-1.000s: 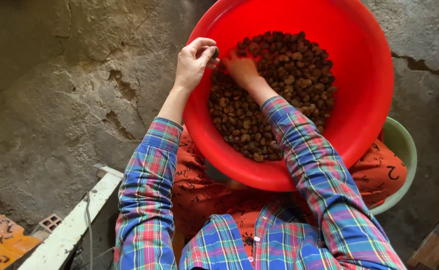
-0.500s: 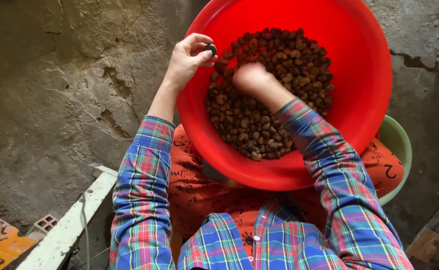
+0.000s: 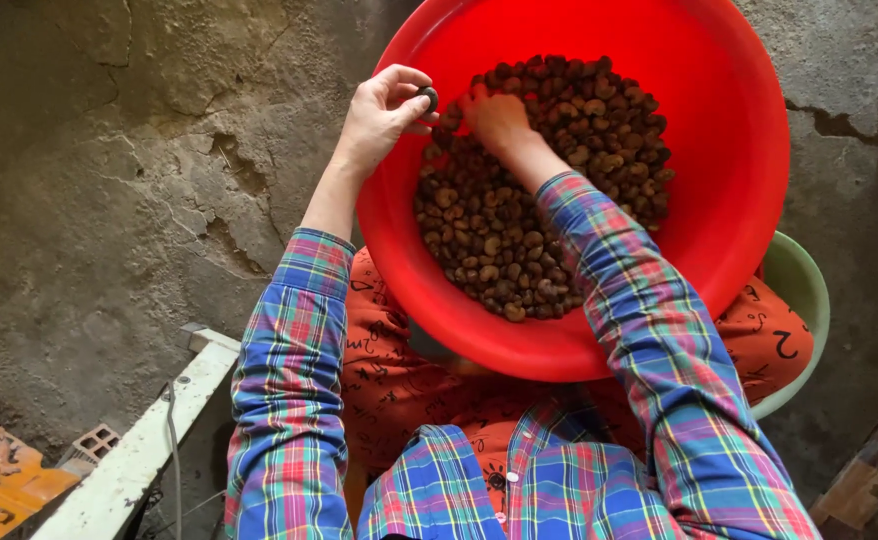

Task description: The person sorts cashews by hand in a large red bowl to remove damaged or off-grade nuts.

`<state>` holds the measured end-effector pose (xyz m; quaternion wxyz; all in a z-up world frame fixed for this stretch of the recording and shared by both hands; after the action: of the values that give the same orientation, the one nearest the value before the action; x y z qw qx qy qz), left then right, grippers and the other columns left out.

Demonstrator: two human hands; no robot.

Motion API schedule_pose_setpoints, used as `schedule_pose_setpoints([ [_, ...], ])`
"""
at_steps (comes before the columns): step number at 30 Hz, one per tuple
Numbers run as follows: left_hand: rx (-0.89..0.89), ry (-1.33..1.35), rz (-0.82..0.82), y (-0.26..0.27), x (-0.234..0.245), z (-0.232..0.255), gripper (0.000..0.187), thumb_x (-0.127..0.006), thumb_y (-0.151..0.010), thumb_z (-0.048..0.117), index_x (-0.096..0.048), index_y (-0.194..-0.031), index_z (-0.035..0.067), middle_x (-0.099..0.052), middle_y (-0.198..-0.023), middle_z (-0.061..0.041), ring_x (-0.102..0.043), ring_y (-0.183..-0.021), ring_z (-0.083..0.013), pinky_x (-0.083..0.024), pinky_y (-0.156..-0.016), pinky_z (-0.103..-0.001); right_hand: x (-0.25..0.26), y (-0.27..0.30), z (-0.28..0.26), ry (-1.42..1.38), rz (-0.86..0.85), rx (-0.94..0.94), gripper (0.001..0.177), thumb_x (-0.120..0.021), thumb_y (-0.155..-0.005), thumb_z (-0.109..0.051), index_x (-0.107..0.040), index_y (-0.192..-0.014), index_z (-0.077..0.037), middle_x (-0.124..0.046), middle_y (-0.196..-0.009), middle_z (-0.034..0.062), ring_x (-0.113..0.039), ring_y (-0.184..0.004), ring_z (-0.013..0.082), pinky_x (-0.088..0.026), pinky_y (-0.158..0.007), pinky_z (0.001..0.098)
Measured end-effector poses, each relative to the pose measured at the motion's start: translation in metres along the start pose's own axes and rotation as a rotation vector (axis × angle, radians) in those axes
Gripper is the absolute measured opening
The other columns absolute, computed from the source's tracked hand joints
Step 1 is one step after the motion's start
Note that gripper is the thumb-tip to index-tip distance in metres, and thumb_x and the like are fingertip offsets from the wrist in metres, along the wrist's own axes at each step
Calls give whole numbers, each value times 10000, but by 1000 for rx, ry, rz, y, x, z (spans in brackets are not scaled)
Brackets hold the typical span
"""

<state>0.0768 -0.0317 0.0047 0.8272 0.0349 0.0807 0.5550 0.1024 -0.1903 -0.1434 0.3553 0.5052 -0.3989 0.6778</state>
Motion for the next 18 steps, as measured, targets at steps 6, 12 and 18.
schedule_pose_setpoints([
  [6, 8, -69, 11, -1, 1, -4, 206, -640, -949, -6, -649, -1134, 85, -729, -991, -79, -768, -865, -159, -672, -701, -249, 67, 27, 72, -1648, -214, -608, 232, -625, -926, -160, -728, -1129, -116, -780, -964, 42, -492, -486, 87, -382, -403, 216],
  [12, 0, 3, -32, -5, 0, -10, 178, -595, -990, -6, -642, -1145, 69, -714, -1034, -104, -769, -850, -177, -674, -662, -252, 99, 49, 58, -1994, -177, -647, 201, -660, -979, -295, -639, -870, -127, -620, -727, 28, -381, -443, 68, -234, -392, 224],
  [18, 14, 12, -40, -5, 0, -13, 198, -622, -978, -5, -642, -1162, 65, -681, -1048, -111, -767, -854, -192, -667, -664, -264, 10, 57, -48, -211, -260, 56, 211, -494, -987, -237, -643, -1124, -177, -733, -805, 117, -706, -616, 368, -529, -463, 510],
])
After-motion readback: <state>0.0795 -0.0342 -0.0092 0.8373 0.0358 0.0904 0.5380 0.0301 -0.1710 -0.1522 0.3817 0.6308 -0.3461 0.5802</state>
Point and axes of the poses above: each hand's wrist, its own y-axis away from the middle knuckle, its own x-axis out of the back of the hand, z = x × y, the point moved 9 cm from there along -y, towards the middle knuckle
